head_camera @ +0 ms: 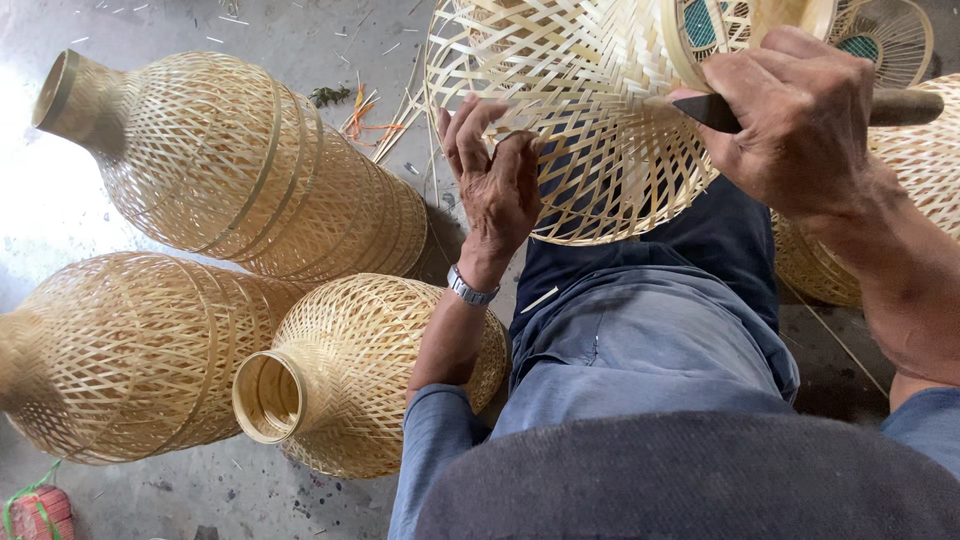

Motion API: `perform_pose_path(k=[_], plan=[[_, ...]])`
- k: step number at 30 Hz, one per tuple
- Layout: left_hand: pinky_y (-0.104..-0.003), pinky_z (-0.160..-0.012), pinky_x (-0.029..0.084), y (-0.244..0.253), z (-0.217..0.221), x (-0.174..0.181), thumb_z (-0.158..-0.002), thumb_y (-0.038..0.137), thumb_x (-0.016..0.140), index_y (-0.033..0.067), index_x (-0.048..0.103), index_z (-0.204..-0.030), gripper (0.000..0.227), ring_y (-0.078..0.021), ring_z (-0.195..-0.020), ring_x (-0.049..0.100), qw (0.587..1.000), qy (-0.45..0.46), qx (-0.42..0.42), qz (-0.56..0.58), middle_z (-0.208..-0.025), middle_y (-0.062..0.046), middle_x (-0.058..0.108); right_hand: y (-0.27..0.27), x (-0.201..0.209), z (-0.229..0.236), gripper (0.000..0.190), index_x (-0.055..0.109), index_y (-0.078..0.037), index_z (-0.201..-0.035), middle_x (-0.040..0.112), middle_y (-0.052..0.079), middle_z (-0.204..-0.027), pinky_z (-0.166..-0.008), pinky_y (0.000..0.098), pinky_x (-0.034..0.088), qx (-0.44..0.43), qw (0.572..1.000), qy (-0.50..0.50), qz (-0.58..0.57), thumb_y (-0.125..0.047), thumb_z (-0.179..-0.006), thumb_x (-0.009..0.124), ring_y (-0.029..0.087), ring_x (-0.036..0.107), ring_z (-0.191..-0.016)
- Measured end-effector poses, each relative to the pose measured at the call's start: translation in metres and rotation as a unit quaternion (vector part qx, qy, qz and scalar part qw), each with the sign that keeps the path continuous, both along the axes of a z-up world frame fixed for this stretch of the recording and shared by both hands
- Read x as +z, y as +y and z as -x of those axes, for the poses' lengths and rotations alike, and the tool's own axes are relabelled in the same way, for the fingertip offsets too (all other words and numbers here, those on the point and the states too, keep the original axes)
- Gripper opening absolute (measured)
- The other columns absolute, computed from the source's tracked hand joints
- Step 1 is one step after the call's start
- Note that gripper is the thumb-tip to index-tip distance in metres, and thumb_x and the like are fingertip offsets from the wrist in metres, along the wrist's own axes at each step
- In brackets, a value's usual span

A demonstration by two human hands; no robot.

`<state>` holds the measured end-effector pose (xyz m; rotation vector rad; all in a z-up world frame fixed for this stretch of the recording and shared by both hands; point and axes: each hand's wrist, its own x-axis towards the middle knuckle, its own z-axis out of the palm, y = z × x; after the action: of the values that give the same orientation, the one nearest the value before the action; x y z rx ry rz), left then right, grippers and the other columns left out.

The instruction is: The person trims excess bamboo strips on a woven bamboo trap using a knife while turning the trap by hand.

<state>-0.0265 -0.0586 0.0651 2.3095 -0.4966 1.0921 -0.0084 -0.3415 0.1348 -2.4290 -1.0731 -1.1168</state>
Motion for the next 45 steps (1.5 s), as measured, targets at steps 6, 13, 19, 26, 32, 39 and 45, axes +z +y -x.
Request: perform_pose_path(k=[6,13,19,26,32,39,45], plan=[[-0.054,-0.132,0.029,0.003,-0.009,-0.024,-0.099,0.015,0.077,0.0092,0.072,-0.105,0.009,-0.0302,-0.143,0.043,0.999,-0.014,-0.022,0.038,-0.135,-0.010,0.053,-0.003,-0.006,-0.002,0.025,0.069,0.000,-0.096,0.065,0.006,-0.072,-0.061,0.0270,0.046,-0.002,1.000,-0.008,-0.009,-0.016,-0.104,0.087,0.016,0.062,-0.069],[-0.040,-0.120,0.046,0.014,-0.027,-0.045,-0.097,0.011,0.077,0.0140,0.072,-0.118,0.022,-0.0185,-0.137,0.052,0.975,-0.072,-0.056,0.201,-0.146,-0.006,0.059,-0.019,-0.017,-0.004,0.028,0.070,0.001,-0.096,0.066,0.008,-0.073,-0.061,0.0305,0.046,-0.023,0.999,0.025,-0.018,-0.018,-0.101,0.090,0.019,0.061,-0.067],[-0.050,-0.130,0.031,0.007,-0.009,-0.032,-0.102,0.015,0.072,0.0088,0.048,-0.149,0.054,-0.0297,-0.153,0.035,0.967,-0.049,0.076,0.237,-0.161,-0.014,0.040,-0.031,-0.027,-0.011,0.028,0.071,0.003,-0.091,0.064,0.009,-0.067,-0.060,0.0335,0.045,-0.017,0.999,0.020,-0.020,-0.017,-0.098,0.089,0.019,0.059,-0.066],[-0.051,-0.098,0.055,0.025,-0.036,-0.065,-0.102,0.026,0.065,0.0105,0.049,-0.142,0.046,-0.0322,-0.124,0.057,0.678,0.136,-0.216,0.689,-0.136,-0.018,0.054,-0.061,-0.047,-0.023,0.022,0.071,0.000,-0.098,0.065,0.008,-0.075,-0.068,0.0306,0.047,-0.036,0.999,0.033,-0.018,-0.018,-0.104,0.082,0.018,0.062,-0.073],[-0.036,-0.083,0.064,0.013,-0.058,-0.089,-0.107,0.020,0.069,-0.0016,0.063,-0.127,0.030,-0.0232,-0.098,0.072,0.638,0.150,-0.279,0.702,-0.111,-0.016,0.070,-0.090,-0.071,-0.040,0.025,0.071,0.001,-0.102,0.064,0.009,-0.079,-0.070,0.0354,0.047,-0.055,0.997,0.048,-0.024,-0.023,-0.103,0.080,0.020,0.059,-0.071],[-0.030,-0.092,0.058,-0.023,-0.081,-0.099,-0.106,0.010,0.074,-0.0112,0.054,-0.139,0.043,-0.0194,-0.104,0.066,0.675,0.095,-0.280,0.676,-0.122,-0.018,0.067,-0.112,-0.087,-0.043,0.024,0.070,-0.005,-0.103,0.062,0.001,-0.077,-0.063,0.0246,0.043,-0.098,0.983,0.148,-0.048,-0.024,-0.113,0.059,0.006,0.053,-0.063],[-0.033,-0.110,0.055,-0.036,-0.085,-0.097,-0.094,0.019,0.077,-0.0049,0.035,-0.149,0.073,-0.0215,-0.129,0.059,0.776,0.175,-0.228,0.562,-0.140,-0.017,0.056,-0.124,-0.110,-0.068,0.046,0.057,-0.002,-0.083,0.041,0.005,-0.058,-0.054,0.0334,0.034,-0.069,0.972,0.170,-0.147,-0.028,-0.118,0.073,0.016,0.041,-0.053]])
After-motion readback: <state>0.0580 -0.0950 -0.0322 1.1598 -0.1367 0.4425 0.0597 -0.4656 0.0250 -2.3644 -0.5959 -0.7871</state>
